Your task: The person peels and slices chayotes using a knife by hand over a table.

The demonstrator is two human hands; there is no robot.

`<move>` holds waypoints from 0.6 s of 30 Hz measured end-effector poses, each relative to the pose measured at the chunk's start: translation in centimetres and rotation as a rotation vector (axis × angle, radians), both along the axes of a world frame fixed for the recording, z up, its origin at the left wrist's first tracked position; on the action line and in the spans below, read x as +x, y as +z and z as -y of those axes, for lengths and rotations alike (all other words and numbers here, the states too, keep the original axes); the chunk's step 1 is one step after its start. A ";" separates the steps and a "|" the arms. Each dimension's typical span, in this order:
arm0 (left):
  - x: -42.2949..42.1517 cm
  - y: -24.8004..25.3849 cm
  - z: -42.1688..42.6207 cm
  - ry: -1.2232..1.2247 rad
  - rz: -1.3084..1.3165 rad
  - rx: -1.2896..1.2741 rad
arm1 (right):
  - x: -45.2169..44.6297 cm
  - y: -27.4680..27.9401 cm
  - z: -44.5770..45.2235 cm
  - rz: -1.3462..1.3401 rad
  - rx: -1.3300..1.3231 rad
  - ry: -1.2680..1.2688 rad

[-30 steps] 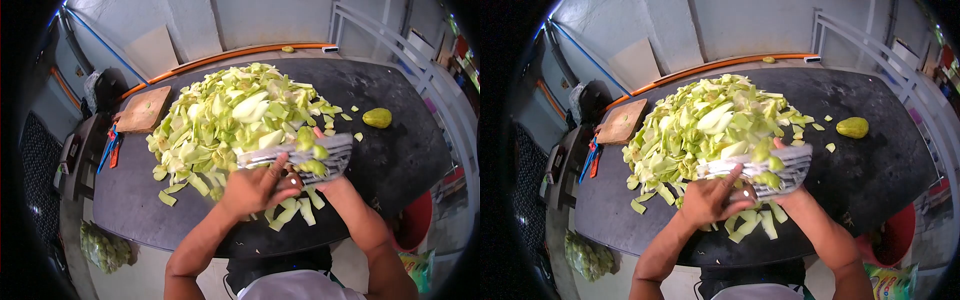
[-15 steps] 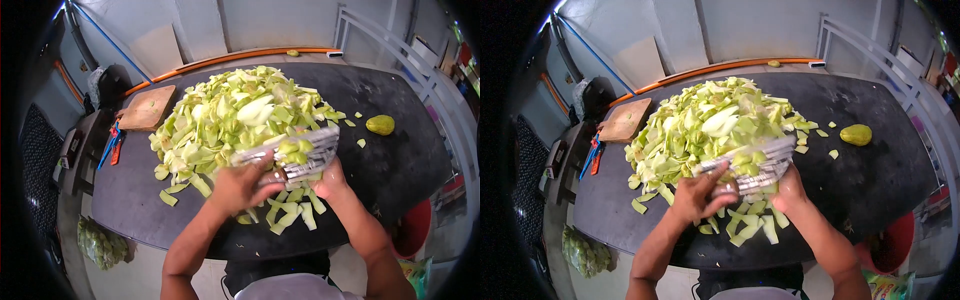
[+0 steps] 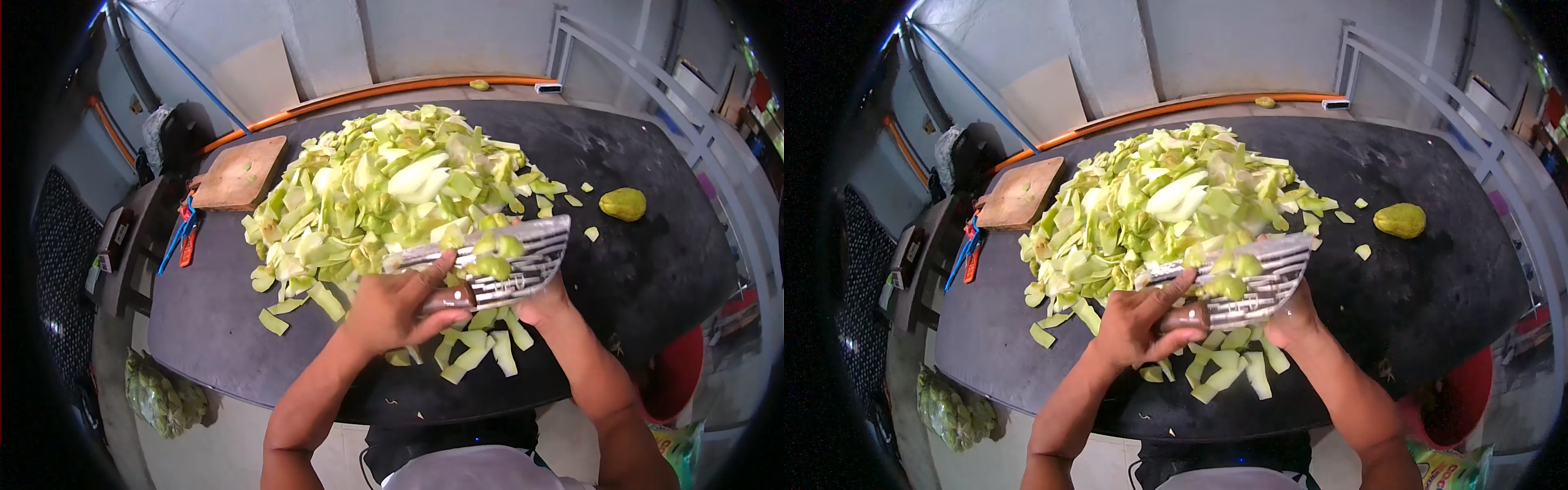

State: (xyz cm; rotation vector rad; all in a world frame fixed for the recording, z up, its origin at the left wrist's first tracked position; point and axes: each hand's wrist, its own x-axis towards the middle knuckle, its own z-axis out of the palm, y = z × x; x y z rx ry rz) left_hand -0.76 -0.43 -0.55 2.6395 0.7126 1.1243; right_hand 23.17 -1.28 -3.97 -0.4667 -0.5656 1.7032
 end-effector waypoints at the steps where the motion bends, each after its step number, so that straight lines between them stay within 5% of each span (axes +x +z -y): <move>1: 0.0 0.5 0.1 -0.053 0.020 0.019 | -0.1 0.5 -0.2 -0.107 0.036 0.129; 2: 0.2 1.0 0.7 -0.066 -0.037 0.008 | -0.1 1.0 -0.8 -0.295 -0.017 0.286; 3: 0.4 1.3 1.3 -0.079 -0.089 -0.007 | 0.5 0.9 -0.7 0.054 -0.009 0.091; 5: 0.4 1.0 0.9 -0.048 -0.062 -0.050 | 0.4 0.7 -0.8 -0.054 -0.036 0.094; 8: -0.7 0.6 -0.2 0.002 -0.018 -0.126 | -0.2 -0.3 -0.2 0.203 -0.015 -0.157; 12: -1.5 1.5 -1.0 0.200 -0.032 -0.562 | -0.2 3.0 0.4 0.335 0.144 0.018; 13: -1.7 -0.2 -2.1 0.200 0.146 -0.566 | -0.1 3.1 0.4 0.253 0.090 0.055; 18: -0.4 -1.2 -1.4 0.232 0.123 -0.295 | 1.0 2.9 -0.3 -0.082 -0.248 0.043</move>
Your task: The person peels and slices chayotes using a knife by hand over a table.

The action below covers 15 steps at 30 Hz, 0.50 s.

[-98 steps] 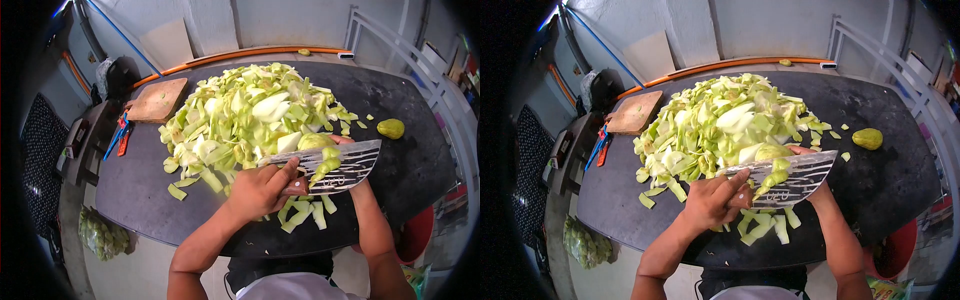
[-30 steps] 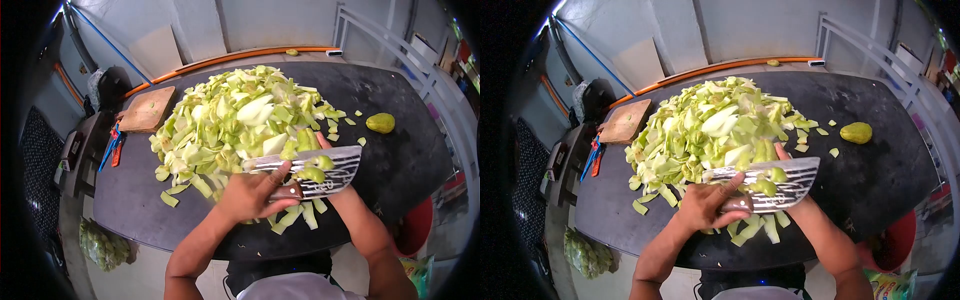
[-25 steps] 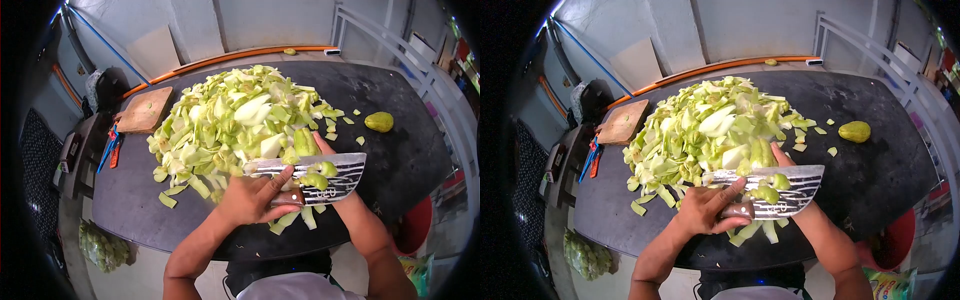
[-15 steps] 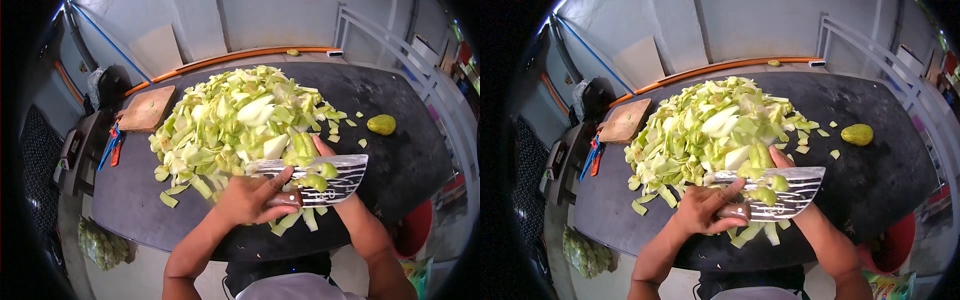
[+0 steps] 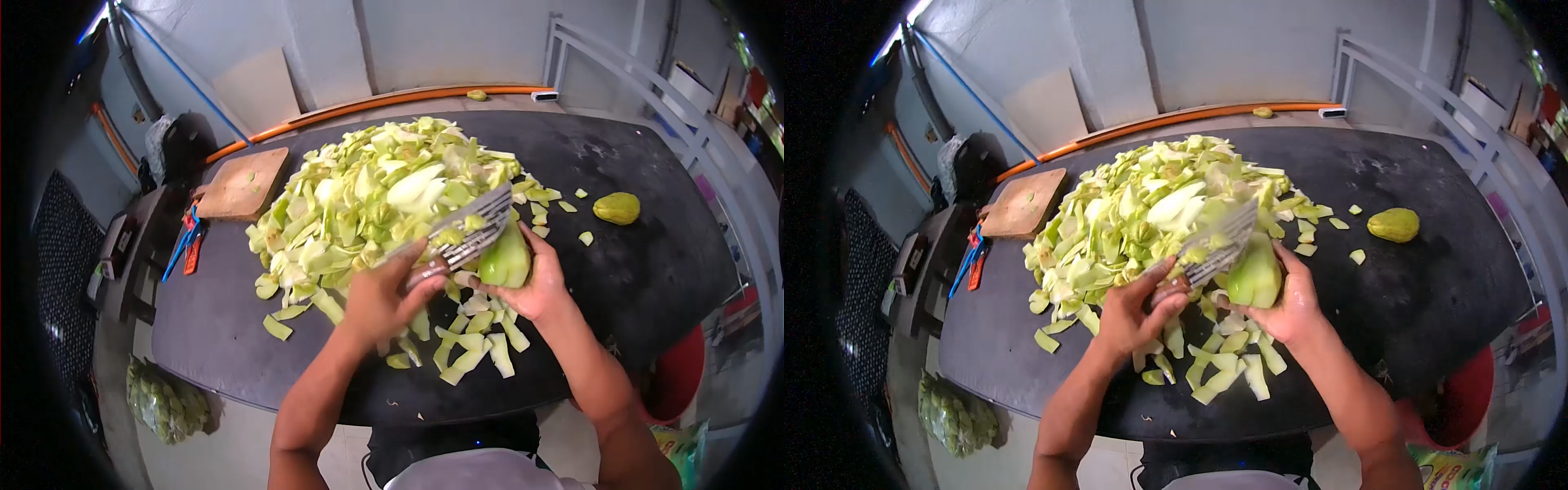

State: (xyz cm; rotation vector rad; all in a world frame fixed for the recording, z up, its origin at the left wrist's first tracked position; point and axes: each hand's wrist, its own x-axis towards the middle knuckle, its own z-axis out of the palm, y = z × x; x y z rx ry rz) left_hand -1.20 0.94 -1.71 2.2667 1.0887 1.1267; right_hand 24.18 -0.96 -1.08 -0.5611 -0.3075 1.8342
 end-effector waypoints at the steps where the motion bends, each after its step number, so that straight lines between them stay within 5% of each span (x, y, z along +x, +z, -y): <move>1: 0.5 0.3 0.6 -0.014 -0.038 -0.053 | -0.2 0.3 0.0 -0.028 -0.059 -0.029; 4: 2.1 1.2 2.3 -0.118 -0.160 0.231 | 0.0 -3.2 -0.9 -0.147 0.030 -0.190; 5: 2.5 0.8 2.4 -0.172 -0.145 0.343 | 1.4 -3.5 -0.8 -0.305 0.045 0.083; 8: 3.3 1.5 3.5 -0.201 -0.264 0.491 | 1.2 -3.6 -1.0 -0.046 0.080 -0.124; 10: 3.7 0.9 3.3 -0.221 -0.264 0.606 | 1.5 -3.6 -0.9 -0.151 0.103 -0.046; 15: 3.7 0.9 3.5 -0.195 -0.305 0.579 | 1.2 -3.9 -0.9 -0.211 0.100 -0.045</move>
